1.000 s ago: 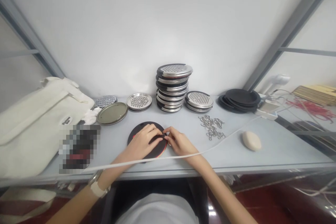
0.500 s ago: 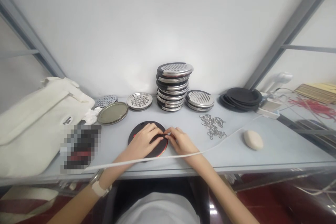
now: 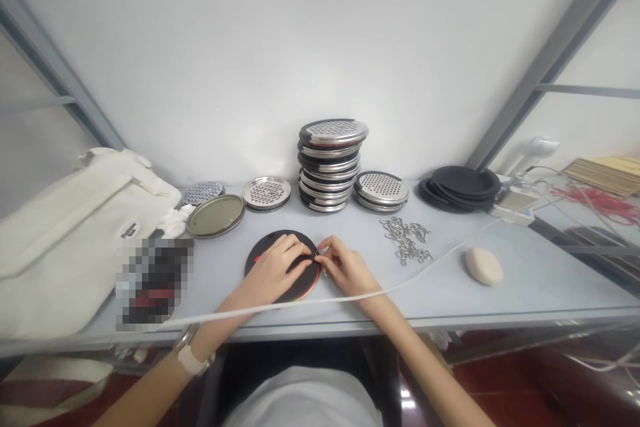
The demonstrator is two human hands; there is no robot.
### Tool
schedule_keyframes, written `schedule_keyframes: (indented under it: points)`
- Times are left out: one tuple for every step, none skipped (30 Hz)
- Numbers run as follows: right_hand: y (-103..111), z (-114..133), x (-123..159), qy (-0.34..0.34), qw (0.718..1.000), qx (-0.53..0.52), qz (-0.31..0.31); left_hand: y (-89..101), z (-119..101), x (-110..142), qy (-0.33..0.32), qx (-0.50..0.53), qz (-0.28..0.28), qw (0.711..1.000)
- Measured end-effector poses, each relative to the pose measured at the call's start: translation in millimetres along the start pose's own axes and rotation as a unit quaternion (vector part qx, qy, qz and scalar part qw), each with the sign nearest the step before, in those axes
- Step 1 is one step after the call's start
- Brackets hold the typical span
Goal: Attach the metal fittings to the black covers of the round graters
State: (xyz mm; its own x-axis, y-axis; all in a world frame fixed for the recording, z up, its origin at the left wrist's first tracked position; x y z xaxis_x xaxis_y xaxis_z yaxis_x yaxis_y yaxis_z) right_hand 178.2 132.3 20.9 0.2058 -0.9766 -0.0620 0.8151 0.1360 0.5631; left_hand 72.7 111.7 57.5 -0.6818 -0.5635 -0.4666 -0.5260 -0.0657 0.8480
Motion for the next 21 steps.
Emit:
schedule_keyframes:
  points:
    - [0,-5,-2,-0.008,1.000,-0.026,0.003,-0.4,0,0,0.000,-0.001,0.000,1.000]
    - [0,-9,-4,-0.015,0.998,-0.053,0.005,-0.8,1,0,0.000,-0.003,0.000,1.000]
    - [0,-14,-6,-0.023,0.997,-0.078,0.005,-1.0,1,0,0.000,-0.004,-0.001,1.000]
    - [0,-17,-9,-0.028,0.995,-0.099,0.002,-1.2,1,0,0.000,-0.005,-0.002,1.000]
    - [1,-20,-10,-0.033,0.993,-0.112,-0.006,-1.3,1,0,0.001,-0.006,-0.003,1.000]
    - [3,-22,-12,-0.035,0.992,-0.118,-0.017,-1.2,2,1,0.002,-0.006,-0.005,1.000]
    - [4,-22,-12,-0.033,0.992,-0.117,-0.031,-1.1,2,1,0.002,-0.006,-0.005,1.000]
    - [5,-21,-12,-0.028,0.993,-0.110,-0.043,-1.3,2,1,0.002,-0.006,-0.005,1.000]
    - [5,-17,-11,-0.021,0.993,-0.099,-0.055,-1.4,2,1,0.002,-0.007,-0.004,1.000]
    - [5,-13,-9,-0.010,0.994,-0.082,-0.064,-1.7,1,1,0.001,-0.009,-0.002,1.000]
    - [4,-9,-8,-0.001,0.996,-0.062,-0.071,-2.0,1,1,0.002,-0.013,-0.001,1.000]
    - [4,-5,-6,0.008,0.996,-0.042,-0.078,-2.1,1,1,0.003,-0.019,-0.001,1.000]
    - [3,-1,-4,0.012,0.996,-0.025,-0.081,-1.9,1,1,0.005,-0.027,-0.002,1.000]
    - [2,0,-3,0.013,0.996,-0.017,-0.081,-1.4,2,1,0.007,-0.036,-0.005,0.999]
    - [1,0,-3,0.013,0.997,-0.015,-0.079,-0.8,2,2,0.008,-0.045,-0.009,0.999]
    - [1,0,-2,0.010,0.997,-0.017,-0.074,-0.3,2,2,0.010,-0.052,-0.013,0.999]
    - [0,-2,-2,0.006,0.997,-0.024,-0.068,-0.1,2,2,0.011,-0.055,-0.015,0.998]
    - [0,-4,-1,0.002,0.998,-0.031,-0.062,-0.1,2,2,0.011,-0.056,-0.017,0.998]
    - [-1,-6,-1,-0.001,0.998,-0.039,-0.054,-0.2,2,2,0.011,-0.055,-0.017,0.998]
    - [-2,-8,-1,-0.004,0.998,-0.047,-0.047,-0.3,2,2,0.012,-0.053,-0.018,0.998]
    - [-3,-10,-1,-0.007,0.998,-0.056,-0.038,-0.2,3,2,0.014,-0.051,-0.018,0.998]
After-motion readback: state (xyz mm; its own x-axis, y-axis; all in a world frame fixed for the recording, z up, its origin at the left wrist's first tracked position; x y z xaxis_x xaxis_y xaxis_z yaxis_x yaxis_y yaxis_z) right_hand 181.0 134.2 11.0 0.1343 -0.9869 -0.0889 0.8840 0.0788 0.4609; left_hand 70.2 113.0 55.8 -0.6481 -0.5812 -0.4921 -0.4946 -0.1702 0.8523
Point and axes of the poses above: each hand's wrist, its own x-axis away from the middle knuckle, its own y-axis out of the back of the hand, z = x × y, the point moved 10 cm from there along -x, towards the middle knuckle, and after that the axes turned 13 degrees about -y, right-handed, at the moved point
